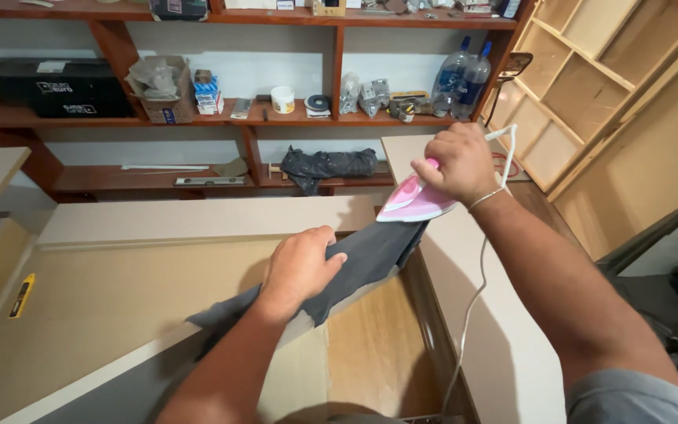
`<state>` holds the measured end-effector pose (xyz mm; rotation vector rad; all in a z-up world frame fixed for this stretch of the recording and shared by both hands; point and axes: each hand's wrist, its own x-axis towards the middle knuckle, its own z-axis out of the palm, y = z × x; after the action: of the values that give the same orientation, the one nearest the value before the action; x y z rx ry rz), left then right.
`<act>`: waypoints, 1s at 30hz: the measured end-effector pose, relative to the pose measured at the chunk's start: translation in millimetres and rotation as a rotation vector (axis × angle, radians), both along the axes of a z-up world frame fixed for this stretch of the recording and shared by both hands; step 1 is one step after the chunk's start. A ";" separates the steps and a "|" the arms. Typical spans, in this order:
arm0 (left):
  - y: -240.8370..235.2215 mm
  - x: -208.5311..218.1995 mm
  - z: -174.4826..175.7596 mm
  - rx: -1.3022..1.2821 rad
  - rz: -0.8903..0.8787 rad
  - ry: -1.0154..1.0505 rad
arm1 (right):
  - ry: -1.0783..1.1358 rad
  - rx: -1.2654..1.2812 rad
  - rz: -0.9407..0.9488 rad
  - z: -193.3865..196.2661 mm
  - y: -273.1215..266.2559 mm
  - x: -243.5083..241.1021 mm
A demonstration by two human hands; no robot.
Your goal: Ironing a dark fabric strip onto the edge of a white wooden board
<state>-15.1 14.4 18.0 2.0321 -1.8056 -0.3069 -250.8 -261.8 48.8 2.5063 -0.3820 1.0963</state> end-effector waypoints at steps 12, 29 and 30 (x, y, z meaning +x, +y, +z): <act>-5.2 4.5 -0.4 0.111 0.010 -0.016 | -0.003 0.036 -0.033 10.5 0.2 -11.1; -1.3 3.2 1.4 0.079 0.005 -0.028 | -0.087 0.043 -0.173 -6.8 24.1 12.8; -0.6 2.6 3.3 0.073 0.011 -0.016 | -0.072 0.079 -0.191 -8.1 19.0 11.2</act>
<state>-12.5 13.8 21.4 2.0992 -1.8174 -0.3593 -239.5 -242.9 40.7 2.4416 -0.6818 1.1174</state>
